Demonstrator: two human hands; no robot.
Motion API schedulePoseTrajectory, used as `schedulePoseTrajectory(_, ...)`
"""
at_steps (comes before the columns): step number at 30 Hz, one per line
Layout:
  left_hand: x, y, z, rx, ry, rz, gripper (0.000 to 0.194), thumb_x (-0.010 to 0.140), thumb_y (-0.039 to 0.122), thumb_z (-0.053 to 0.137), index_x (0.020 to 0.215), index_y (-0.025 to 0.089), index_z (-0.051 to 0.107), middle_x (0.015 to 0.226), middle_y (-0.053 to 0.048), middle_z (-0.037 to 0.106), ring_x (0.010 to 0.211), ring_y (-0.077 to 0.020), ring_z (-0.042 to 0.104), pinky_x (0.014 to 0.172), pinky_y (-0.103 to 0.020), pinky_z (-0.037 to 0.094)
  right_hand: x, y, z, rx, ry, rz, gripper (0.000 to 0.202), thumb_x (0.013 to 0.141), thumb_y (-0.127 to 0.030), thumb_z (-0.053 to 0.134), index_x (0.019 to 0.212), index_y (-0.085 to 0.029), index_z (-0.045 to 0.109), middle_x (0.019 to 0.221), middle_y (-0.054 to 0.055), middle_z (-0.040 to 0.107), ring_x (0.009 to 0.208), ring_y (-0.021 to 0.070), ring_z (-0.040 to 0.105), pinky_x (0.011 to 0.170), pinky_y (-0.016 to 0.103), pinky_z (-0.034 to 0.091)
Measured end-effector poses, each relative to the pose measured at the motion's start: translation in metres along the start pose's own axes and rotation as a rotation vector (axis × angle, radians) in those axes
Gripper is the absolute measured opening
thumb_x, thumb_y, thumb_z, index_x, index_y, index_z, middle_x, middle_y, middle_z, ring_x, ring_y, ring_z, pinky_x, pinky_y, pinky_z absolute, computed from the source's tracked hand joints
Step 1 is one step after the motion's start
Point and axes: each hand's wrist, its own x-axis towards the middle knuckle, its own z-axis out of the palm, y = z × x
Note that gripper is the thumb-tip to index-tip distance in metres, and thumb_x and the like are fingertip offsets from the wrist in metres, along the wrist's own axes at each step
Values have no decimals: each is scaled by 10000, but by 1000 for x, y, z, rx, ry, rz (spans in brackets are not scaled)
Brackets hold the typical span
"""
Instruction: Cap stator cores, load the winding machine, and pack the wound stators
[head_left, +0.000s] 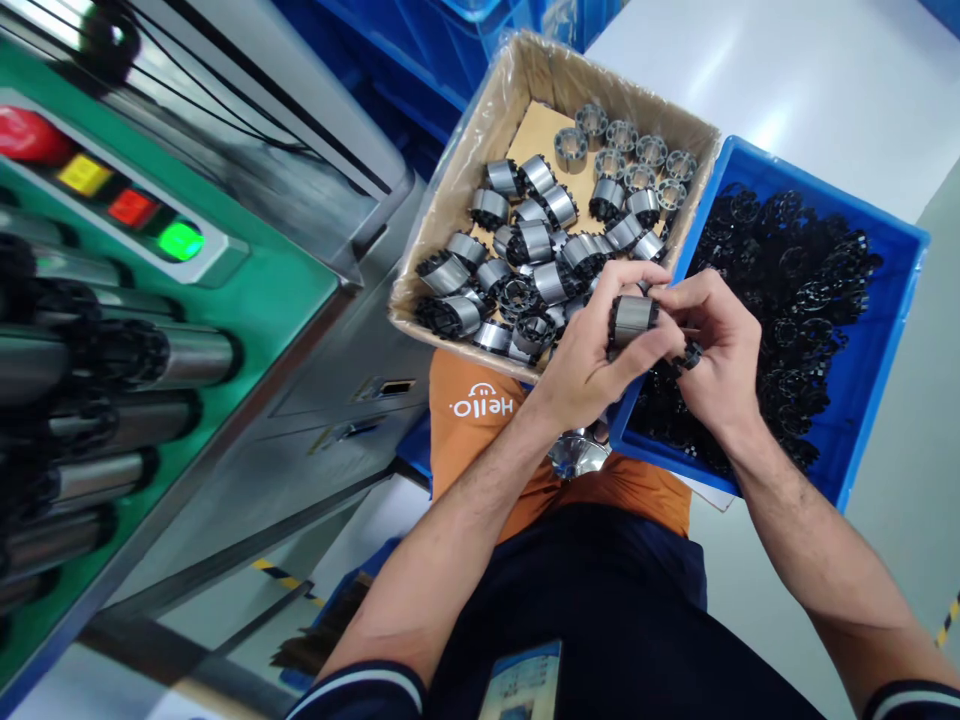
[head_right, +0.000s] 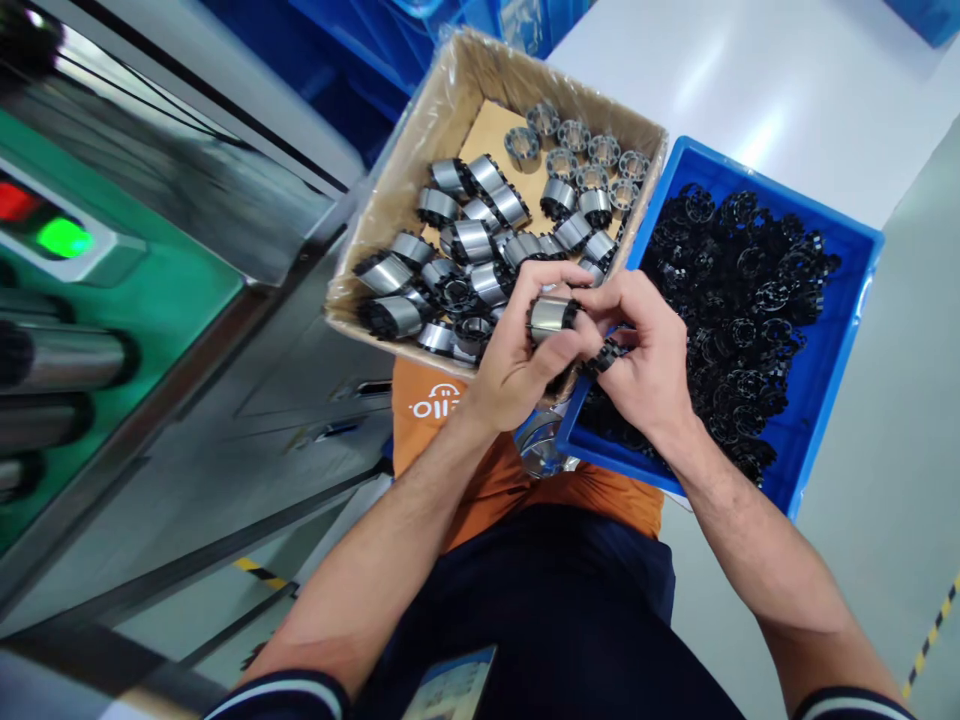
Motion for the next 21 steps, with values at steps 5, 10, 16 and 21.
schedulePoseTrajectory(5, 9, 22, -18, 212, 80, 99, 409, 1196, 630, 645, 1392, 271, 677, 1239, -79, 749, 1116, -265, 755, 1081, -447, 612, 19, 17, -50, -385, -78, 145, 159, 1057, -393, 845, 1130, -257, 884, 953, 17, 813, 784, 185, 721, 740, 351, 611)
schedulePoseTrajectory(10, 46, 28, -83, 753, 212, 54, 512, 1195, 754, 516, 1289, 271, 658, 1355, -145, 688, 1408, -383, 632, 1347, -648, 454, 22, 44, -72, -973, -434, 447, 452, 890, -181, 950, 1337, -213, 890, 1087, 85, 841, 1000, 290, 777, 924, 423, 631)
schedulePoseTrajectory(16, 98, 2, -125, 1039, 181, -47, 431, 1120, 683, 673, 1178, 259, 720, 1363, -194, 694, 1471, -489, 551, 1376, -774, 355, 19, 48, -46, -1039, -568, 410, 351, 962, -159, 832, 1308, -215, 823, 1409, 157, 751, 1266, 340, 725, 965, 393, 602)
schedulePoseTrajectory(21, 161, -6, -119, 1003, 94, -130, 268, 1028, 330, 772, 1282, 246, 775, 1452, -175, 702, 1553, -493, 513, 1413, -716, 290, 21, 44, -41, -1030, -629, 421, 362, 996, -75, 689, 1313, -224, 781, 1290, 107, 827, 1183, 285, 763, 938, 357, 559)
